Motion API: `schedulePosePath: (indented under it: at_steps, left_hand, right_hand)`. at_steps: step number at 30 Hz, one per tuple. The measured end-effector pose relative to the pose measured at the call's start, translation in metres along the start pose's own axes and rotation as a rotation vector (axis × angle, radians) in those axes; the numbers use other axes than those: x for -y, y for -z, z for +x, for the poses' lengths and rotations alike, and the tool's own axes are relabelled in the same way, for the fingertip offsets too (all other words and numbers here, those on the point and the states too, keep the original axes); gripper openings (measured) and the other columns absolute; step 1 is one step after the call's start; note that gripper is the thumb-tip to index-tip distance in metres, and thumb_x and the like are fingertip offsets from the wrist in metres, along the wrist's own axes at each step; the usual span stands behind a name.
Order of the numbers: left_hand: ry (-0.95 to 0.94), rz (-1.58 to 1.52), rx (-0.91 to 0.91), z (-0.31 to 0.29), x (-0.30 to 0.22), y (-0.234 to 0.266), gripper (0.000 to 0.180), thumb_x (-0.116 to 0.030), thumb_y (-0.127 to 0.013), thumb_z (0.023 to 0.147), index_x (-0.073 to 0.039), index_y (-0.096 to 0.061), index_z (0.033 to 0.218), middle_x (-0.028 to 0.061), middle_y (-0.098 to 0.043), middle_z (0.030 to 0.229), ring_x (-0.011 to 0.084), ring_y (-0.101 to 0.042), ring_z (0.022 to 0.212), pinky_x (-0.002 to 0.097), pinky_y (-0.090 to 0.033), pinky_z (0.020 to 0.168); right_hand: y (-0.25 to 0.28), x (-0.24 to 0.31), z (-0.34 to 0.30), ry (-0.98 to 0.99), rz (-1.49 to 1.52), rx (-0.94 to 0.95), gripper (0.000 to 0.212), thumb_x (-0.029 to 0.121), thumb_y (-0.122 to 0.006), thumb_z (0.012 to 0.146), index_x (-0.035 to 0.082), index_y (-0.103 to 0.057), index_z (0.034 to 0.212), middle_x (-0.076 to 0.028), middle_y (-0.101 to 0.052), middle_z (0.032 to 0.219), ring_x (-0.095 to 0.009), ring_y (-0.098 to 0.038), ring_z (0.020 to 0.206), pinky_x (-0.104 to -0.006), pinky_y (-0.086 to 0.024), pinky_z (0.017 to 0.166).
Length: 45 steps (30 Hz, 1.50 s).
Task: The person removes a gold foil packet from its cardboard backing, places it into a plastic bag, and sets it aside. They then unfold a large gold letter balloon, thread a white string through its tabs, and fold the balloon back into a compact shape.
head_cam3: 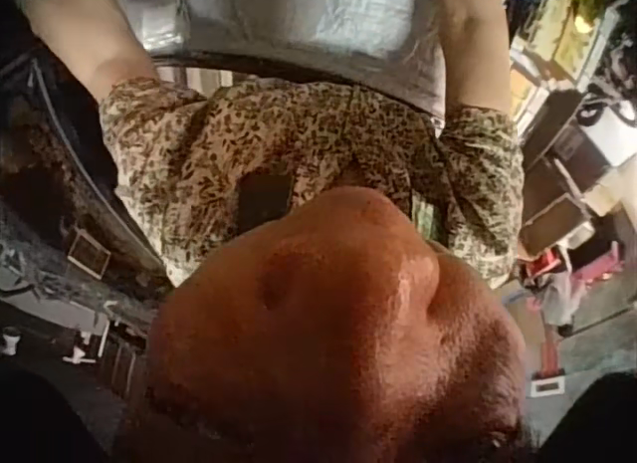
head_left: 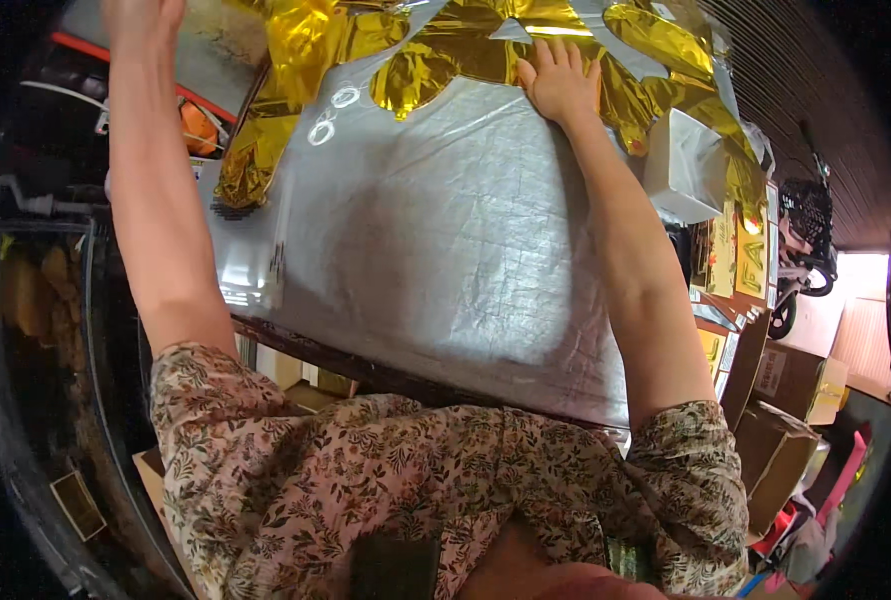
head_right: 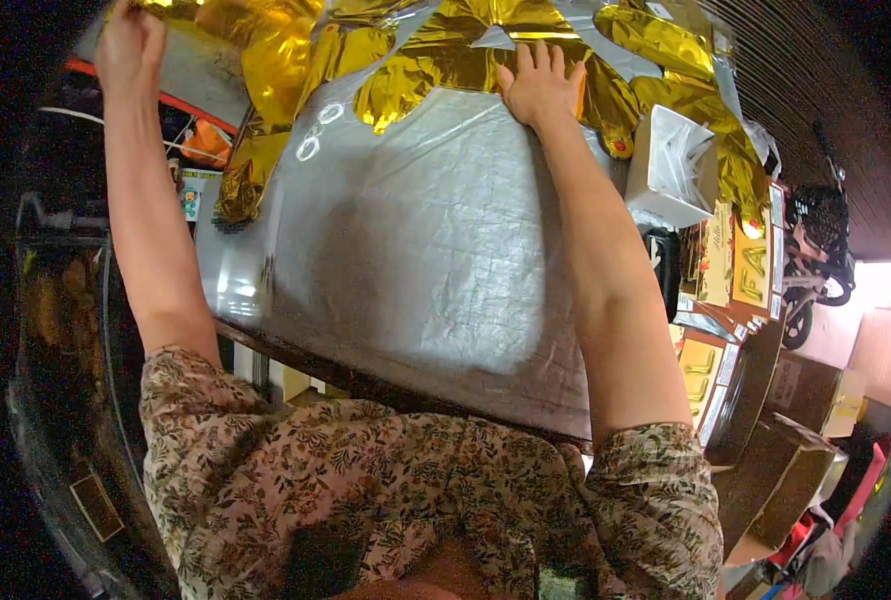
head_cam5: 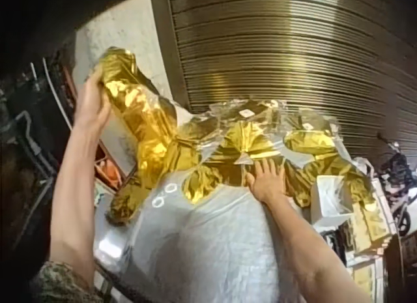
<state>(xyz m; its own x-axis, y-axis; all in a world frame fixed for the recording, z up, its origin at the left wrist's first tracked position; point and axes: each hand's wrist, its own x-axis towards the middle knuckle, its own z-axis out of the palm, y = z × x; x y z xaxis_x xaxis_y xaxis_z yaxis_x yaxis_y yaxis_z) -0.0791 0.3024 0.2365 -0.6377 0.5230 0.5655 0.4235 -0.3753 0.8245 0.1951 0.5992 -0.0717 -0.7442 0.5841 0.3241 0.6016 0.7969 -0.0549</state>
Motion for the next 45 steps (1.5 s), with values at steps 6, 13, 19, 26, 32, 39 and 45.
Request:
schedulePosePath:
  at_steps: [6, 13, 19, 26, 32, 39, 45]
  left_hand:
    - [-0.446, 1.522, 0.269, -0.183, -0.041, -0.113, 0.019, -0.010, -0.070, 0.091, -0.004, -0.067, 0.109, 0.0105, -0.067, 0.079, 0.0230, -0.061, 0.059, 0.0327, -0.049, 0.053]
    - [-0.177, 0.800, 0.802, -0.355, 0.044, -0.184, 0.044, -0.011, -0.053, 0.094, -0.007, -0.054, 0.138, 0.0146, -0.047, 0.148, 0.0312, -0.045, 0.136, 0.0601, -0.032, 0.108]
    - [-0.217, 0.788, 0.995, -0.392, 0.061, -0.221, 0.057, -0.020, -0.056, 0.094, -0.016, -0.043, 0.150, 0.0143, -0.034, 0.158, 0.0339, -0.030, 0.147, 0.0670, -0.020, 0.116]
    - [-0.138, 0.526, 1.104, -0.377, 0.012, -0.150, 0.059, -0.040, -0.063, 0.096, -0.006, -0.052, 0.143, 0.0153, -0.045, 0.153, 0.0304, -0.038, 0.145, 0.0539, -0.020, 0.122]
    - [-0.066, 0.856, 0.718, -0.394, 0.022, -0.010, 0.041, -0.029, -0.066, 0.094, -0.004, -0.065, 0.128, 0.0167, -0.058, 0.141, 0.0324, -0.050, 0.135, 0.0508, -0.034, 0.115]
    - [0.047, 0.619, 0.432, -0.363, 0.039, 0.043, 0.023, -0.018, -0.069, 0.090, -0.002, -0.074, 0.106, 0.0187, -0.070, 0.116, 0.0345, -0.064, 0.116, 0.0423, -0.049, 0.099]
    - [-0.177, 0.981, 0.281, -0.283, 0.092, 0.061, 0.017, -0.019, -0.069, 0.085, -0.007, -0.077, 0.093, 0.0178, -0.070, 0.091, 0.0393, -0.065, 0.089, 0.0468, -0.053, 0.079]
  right_hand:
    - [-0.002, -0.032, -0.006, 0.092, 0.251, -0.152, 0.060, 0.047, -0.042, 0.103, 0.013, -0.038, 0.153, -0.014, -0.035, 0.159, -0.033, -0.032, 0.147, -0.0544, -0.025, 0.118]
    - [0.106, -0.031, -0.068, -0.331, 1.587, 0.423, 0.051, 0.039, -0.058, 0.100, -0.007, -0.061, 0.124, -0.015, -0.072, 0.100, -0.019, -0.068, 0.086, -0.0301, -0.054, 0.073]
    - [0.141, -0.031, -0.158, -0.025, 1.008, 0.378, 0.054, 0.037, -0.059, 0.101, -0.010, -0.058, 0.127, -0.012, -0.071, 0.102, -0.020, -0.067, 0.083, -0.0335, -0.053, 0.079]
    - [0.123, 0.026, -0.231, 0.367, 0.467, 0.034, 0.057, 0.037, -0.056, 0.101, 0.011, -0.042, 0.149, -0.019, -0.046, 0.151, -0.039, -0.042, 0.140, -0.0546, -0.033, 0.113]
    - [0.102, 0.053, -0.261, 0.138, 0.068, 0.111, 0.060, 0.046, -0.045, 0.103, 0.019, -0.034, 0.156, -0.012, -0.033, 0.161, -0.037, -0.030, 0.148, -0.0640, -0.020, 0.116]
    - [0.079, 0.047, -0.212, 0.028, 0.053, 0.108, 0.059, 0.047, -0.045, 0.103, 0.019, -0.036, 0.154, -0.013, -0.035, 0.160, -0.037, -0.030, 0.147, -0.0642, -0.020, 0.116]
    - [0.083, 0.070, -0.213, 0.082, 0.030, 0.039, 0.058, 0.043, -0.049, 0.102, 0.014, -0.040, 0.152, -0.013, -0.035, 0.160, -0.036, -0.030, 0.148, -0.0652, -0.019, 0.116]
